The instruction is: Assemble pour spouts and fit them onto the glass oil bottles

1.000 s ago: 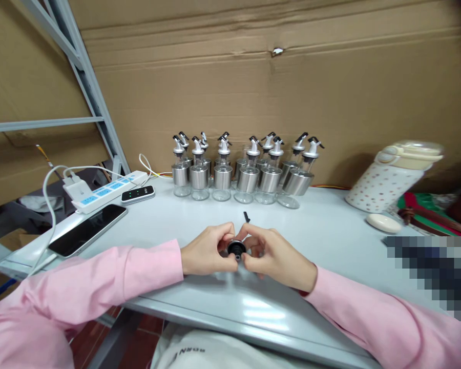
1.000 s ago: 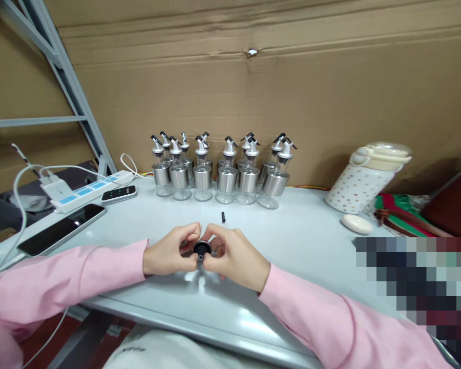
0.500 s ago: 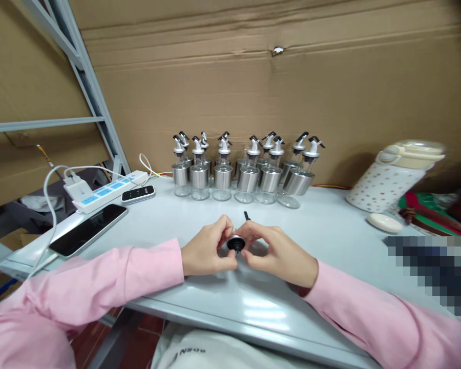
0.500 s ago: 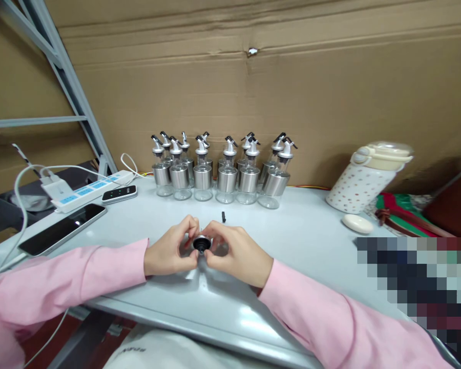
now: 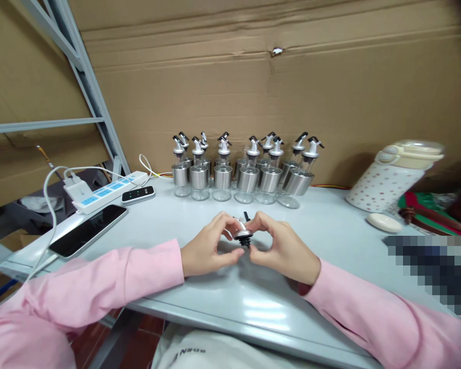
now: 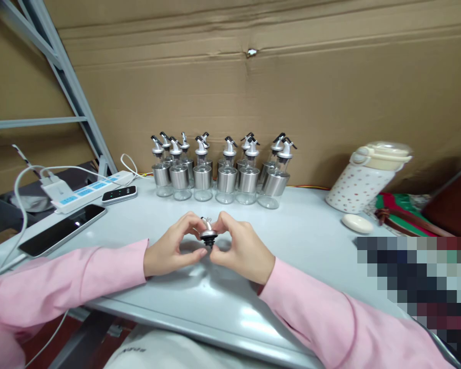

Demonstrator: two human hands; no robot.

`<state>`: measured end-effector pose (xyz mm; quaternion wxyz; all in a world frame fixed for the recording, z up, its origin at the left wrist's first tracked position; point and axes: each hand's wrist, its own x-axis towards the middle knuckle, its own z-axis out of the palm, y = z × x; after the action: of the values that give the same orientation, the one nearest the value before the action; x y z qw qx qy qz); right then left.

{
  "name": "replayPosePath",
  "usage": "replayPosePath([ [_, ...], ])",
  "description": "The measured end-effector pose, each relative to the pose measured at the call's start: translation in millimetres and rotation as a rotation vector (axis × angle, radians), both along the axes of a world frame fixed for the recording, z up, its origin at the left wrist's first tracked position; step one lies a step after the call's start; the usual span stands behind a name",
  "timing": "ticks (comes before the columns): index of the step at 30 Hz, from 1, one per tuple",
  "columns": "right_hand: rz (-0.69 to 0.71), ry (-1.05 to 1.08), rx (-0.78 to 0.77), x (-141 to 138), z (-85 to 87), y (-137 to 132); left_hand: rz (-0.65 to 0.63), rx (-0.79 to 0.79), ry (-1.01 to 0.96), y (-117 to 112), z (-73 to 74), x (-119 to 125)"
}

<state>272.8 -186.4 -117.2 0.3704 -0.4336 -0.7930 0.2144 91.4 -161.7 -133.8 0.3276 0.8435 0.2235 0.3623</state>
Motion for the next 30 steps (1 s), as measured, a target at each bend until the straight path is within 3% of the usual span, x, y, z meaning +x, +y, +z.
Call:
replayPosePath([
  [8,0.021,-0.013,0.024,4.8,1.3,3.6,0.017,0.031,-0.004,5.5,-1.0,-1.3],
  [11,0.048,-0.098,0.120,10.5,0.9,10.9,0.013,0.020,0.011,7.4,-1.5,-1.3],
  [16,-0.116,-0.382,0.286,23.5,-11.2,26.3,0.071,0.060,0.117,10.5,-1.9,-2.5],
  [23,-0.138,-0.631,0.198,27.0,-23.1,31.8,0.057,0.097,0.164,11.7,-2.4,-1.6],
  [30,-0.045,-0.555,0.146,24.8,-14.4,30.6,0.101,0.010,0.128,10.8,-0.7,0.2],
])
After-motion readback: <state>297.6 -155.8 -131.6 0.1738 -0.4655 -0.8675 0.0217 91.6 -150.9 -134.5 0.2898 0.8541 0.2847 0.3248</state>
